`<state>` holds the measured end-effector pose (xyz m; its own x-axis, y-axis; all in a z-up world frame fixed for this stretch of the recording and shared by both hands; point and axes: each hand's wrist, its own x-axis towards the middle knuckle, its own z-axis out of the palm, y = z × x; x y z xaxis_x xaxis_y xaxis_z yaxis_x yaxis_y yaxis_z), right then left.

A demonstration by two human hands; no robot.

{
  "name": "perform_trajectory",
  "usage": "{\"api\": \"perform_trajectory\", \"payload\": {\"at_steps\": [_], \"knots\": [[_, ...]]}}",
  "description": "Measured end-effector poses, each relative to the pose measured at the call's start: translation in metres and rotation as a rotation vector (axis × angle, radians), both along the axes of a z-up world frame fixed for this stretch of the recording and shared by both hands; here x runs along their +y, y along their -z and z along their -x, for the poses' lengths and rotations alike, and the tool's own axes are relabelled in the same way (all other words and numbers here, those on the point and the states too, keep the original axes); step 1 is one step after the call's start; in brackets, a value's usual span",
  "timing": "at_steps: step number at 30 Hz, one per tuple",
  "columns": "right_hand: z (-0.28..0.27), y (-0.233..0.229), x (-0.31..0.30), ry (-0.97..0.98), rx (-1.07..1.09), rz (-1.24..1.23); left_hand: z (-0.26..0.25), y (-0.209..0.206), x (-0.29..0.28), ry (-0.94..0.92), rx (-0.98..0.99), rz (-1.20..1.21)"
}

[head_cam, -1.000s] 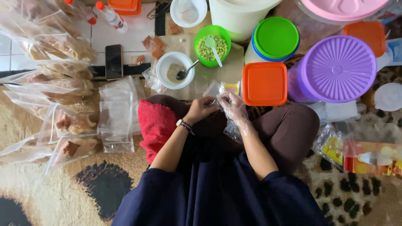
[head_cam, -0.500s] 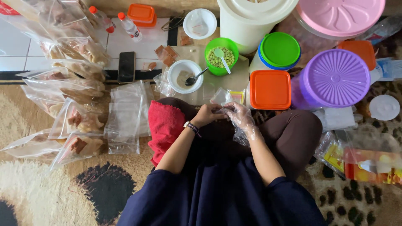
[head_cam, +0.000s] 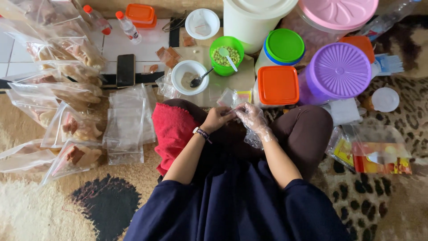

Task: Packaging small snacks and peas into plastic zip-lock bags by hand and using a spoon.

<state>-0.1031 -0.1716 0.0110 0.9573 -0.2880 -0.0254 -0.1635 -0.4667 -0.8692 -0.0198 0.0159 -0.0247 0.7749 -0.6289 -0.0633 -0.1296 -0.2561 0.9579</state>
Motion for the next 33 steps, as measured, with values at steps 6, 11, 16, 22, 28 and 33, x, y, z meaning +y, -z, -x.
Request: {"api": "perform_trajectory", "payload": {"at_steps": [6,11,16,22,28,33], "knots": [[0.002,-0.011,-0.009,-0.004,-0.068,0.043,0.008,-0.015,-0.012,-0.004,0.138,0.085],[-0.001,-0.047,-0.004,-0.055,-0.138,0.123,0.011,-0.040,-0.007,-0.048,0.380,0.266],[0.002,-0.062,-0.010,-0.096,-0.148,0.181,0.007,-0.011,-0.018,-0.101,0.413,0.354],[-0.022,-0.100,-0.041,0.043,-0.315,0.265,-0.002,0.003,-0.018,-0.171,0.445,0.372],[-0.067,-0.126,-0.100,0.106,-0.460,0.568,-0.005,0.004,-0.022,-0.199,0.504,0.376],[-0.098,-0.096,-0.144,0.046,-0.446,0.915,-0.011,0.030,-0.029,-0.209,0.521,0.396]]}}
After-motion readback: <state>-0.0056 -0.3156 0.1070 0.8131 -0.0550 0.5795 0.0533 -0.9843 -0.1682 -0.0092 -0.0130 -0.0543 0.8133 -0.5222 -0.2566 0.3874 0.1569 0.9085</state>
